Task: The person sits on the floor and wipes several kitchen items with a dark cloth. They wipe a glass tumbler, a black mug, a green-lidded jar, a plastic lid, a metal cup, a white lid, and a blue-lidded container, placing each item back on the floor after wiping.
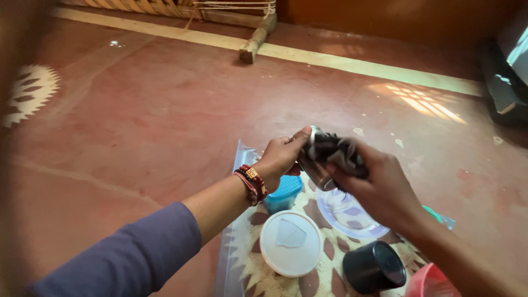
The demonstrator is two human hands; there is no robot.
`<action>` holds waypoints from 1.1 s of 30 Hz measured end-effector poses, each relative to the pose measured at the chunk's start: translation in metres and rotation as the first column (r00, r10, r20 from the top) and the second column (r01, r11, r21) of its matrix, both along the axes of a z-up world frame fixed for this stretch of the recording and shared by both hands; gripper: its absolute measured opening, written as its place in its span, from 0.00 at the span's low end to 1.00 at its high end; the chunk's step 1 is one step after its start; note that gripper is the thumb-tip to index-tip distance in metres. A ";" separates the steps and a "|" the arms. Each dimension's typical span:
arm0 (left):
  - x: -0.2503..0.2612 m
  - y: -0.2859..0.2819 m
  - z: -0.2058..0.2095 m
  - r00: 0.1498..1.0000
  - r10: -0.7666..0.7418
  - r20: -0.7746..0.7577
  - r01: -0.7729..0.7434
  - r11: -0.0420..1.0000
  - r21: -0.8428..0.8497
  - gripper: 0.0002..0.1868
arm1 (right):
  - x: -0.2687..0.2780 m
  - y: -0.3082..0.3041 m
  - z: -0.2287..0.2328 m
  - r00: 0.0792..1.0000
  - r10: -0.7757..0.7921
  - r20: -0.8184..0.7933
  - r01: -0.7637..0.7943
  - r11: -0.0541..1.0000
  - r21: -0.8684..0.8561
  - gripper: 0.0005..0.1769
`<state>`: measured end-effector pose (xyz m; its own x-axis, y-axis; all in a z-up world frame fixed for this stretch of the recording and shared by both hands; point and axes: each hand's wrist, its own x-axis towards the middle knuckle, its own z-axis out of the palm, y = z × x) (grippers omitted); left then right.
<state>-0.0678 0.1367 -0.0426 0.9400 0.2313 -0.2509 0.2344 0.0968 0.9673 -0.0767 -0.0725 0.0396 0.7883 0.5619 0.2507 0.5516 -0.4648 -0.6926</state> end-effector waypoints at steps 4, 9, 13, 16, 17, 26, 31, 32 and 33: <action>0.016 -0.038 -0.008 0.996 -0.082 0.036 0.084 0.994 -0.065 0.28 | -0.013 -0.025 -0.011 0.924 0.149 0.352 -0.153 0.988 -0.014 0.32; 0.018 -0.095 0.001 0.975 -0.197 0.104 0.206 0.974 -0.089 0.27 | 0.002 -0.054 -0.009 0.912 0.023 0.409 0.011 0.997 -0.081 0.44; 0.019 -0.111 0.020 0.953 -0.254 0.163 0.262 0.965 -0.030 0.25 | 0.014 -0.075 -0.007 0.967 -0.251 0.039 0.253 0.966 -0.057 0.49; 0.020 -0.115 0.024 0.922 -0.287 0.261 0.297 0.955 0.002 0.23 | 0.034 -0.086 -0.013 0.906 -0.155 -0.394 0.280 0.917 0.284 0.37; 0.021 -0.114 0.026 0.912 -0.291 0.289 0.313 0.949 -0.030 0.21 | 0.038 -0.094 -0.014 0.815 -0.114 -0.568 0.341 0.887 0.311 0.33; 0.016 -0.136 0.026 0.997 -0.070 0.033 0.075 0.979 -0.188 0.37 | 0.045 -0.105 -0.023 0.311 0.163 -0.936 0.602 0.728 0.327 0.24; 0.014 -0.157 0.020 0.975 -0.170 -0.142 0.127 0.955 -0.270 0.43 | 0.040 -0.092 -0.026 0.410 -0.033 -0.911 0.612 0.751 0.248 0.20; 0.014 -0.154 0.021 0.960 -0.252 -0.124 0.202 0.927 -0.315 0.43 | 0.038 -0.092 -0.026 0.514 -0.077 -0.854 0.582 0.763 0.281 0.19; 0.014 -0.151 0.022 0.938 -0.331 -0.101 0.276 0.892 -0.359 0.43 | 0.037 -0.092 -0.027 0.610 -0.116 -0.783 0.547 0.777 0.311 0.18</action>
